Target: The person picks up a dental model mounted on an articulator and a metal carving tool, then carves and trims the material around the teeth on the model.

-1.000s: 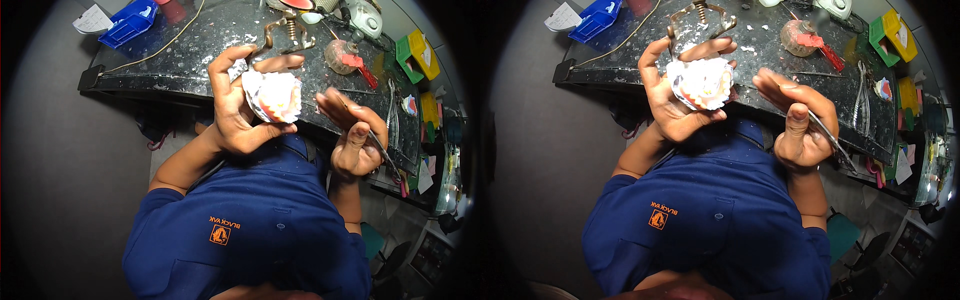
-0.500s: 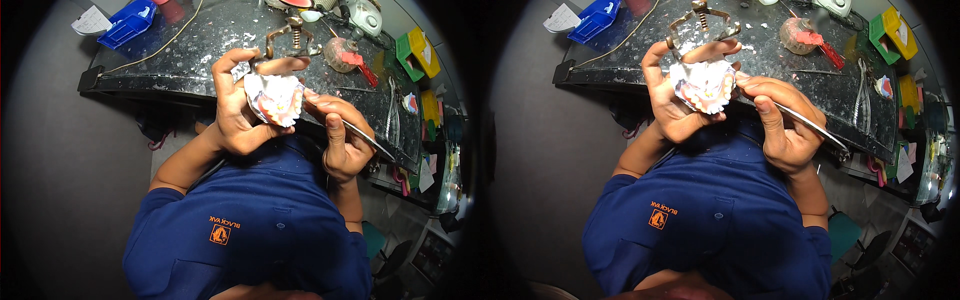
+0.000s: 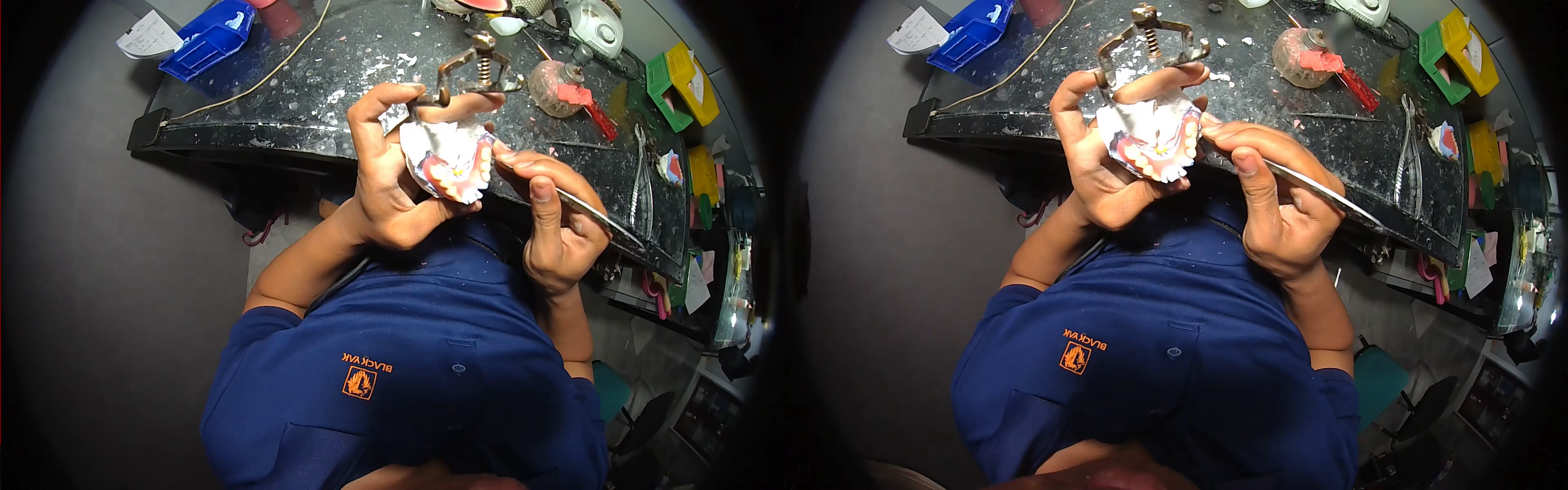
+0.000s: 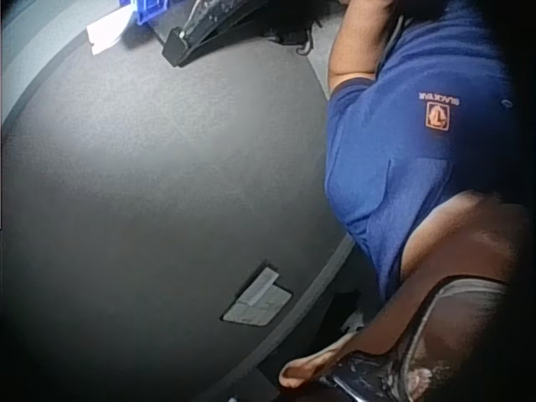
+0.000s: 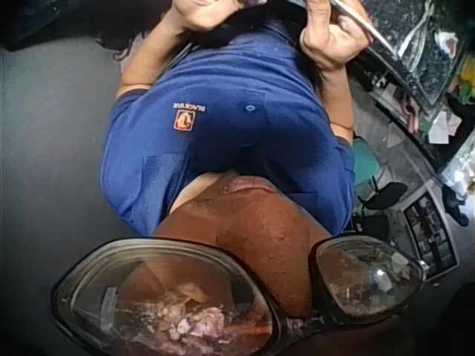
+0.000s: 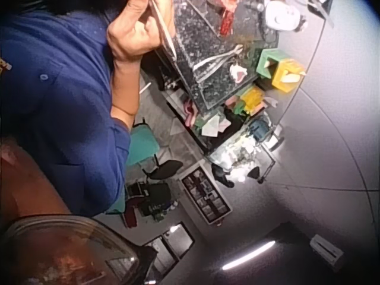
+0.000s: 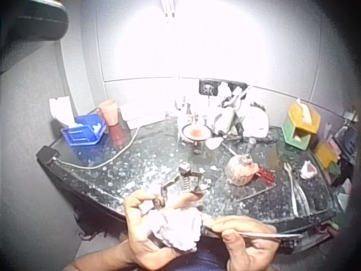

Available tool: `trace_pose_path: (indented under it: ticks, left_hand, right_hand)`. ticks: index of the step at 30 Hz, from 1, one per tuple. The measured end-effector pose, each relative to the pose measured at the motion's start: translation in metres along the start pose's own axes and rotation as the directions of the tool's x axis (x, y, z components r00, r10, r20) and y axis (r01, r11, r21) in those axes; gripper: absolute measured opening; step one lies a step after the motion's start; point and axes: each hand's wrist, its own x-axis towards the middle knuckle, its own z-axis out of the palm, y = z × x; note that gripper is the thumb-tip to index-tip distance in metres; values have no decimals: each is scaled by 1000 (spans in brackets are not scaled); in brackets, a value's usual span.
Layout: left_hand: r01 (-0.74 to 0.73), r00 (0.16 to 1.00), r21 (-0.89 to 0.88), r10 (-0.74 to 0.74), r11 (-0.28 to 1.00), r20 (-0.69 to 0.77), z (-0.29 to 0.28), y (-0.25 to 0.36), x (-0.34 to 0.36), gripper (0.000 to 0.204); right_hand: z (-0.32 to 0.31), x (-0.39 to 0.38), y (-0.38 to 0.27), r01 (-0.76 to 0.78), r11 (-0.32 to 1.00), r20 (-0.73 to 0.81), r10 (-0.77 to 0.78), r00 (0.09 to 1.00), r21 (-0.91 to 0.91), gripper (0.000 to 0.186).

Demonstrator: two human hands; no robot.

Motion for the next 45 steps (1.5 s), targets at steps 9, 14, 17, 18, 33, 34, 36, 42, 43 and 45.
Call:
trace_pose_path:
  ticks: [9, 14, 17, 18, 33, 34, 36, 42, 43, 45]
  left_hand:
    - [30, 997, -107, -37, 994, -72, 7, 2, 1, 115]
    - [48, 991, -186, -71, 981, -115, 12, 4, 2, 118]
    - [22, 991, -201, -49, 979, -128, 12, 0, 1, 118]
    - [12, 990, -225, -44, 974, -137, 12, -1, 1, 118]
    - [124, 977, -166, -150, 978, -151, 14, 12, 4, 114]
    - [124, 977, -166, -149, 978, -152, 16, 10, 4, 114]
    - [55, 970, -297, -122, 953, -212, 21, 5, 4, 114]
    - [53, 977, -325, -116, 944, -180, 19, 1, 2, 116]
    - [52, 977, -325, -116, 944, -179, 17, 1, 2, 116]
    - [84, 982, -276, -126, 957, -138, 14, 3, 2, 116]
  right_hand:
    - [-4, 2, 8, 5, 986, 3, -5, 1000, 165, 15]
    - [-2, 0, 7, -16, 979, -9, 19, 1000, 201, 15]
    - [-2, 0, 6, -14, 989, -2, 14, 1000, 147, 16]
    - [-2, 0, 6, -14, 989, -3, 15, 1000, 146, 16]
    - [-1, -3, 10, -134, 919, -17, 151, 988, 370, 19]
    - [0, -3, 11, -134, 923, -36, 157, 987, 361, 19]
    - [0, -4, 12, -132, 927, -55, 161, 985, 352, 19]
    - [2, -5, 10, -187, 894, -68, 234, 970, 407, 19]
    - [1, -5, 11, -174, 895, -49, 212, 976, 411, 19]
    - [2, -5, 12, -161, 895, -29, 190, 981, 415, 19]
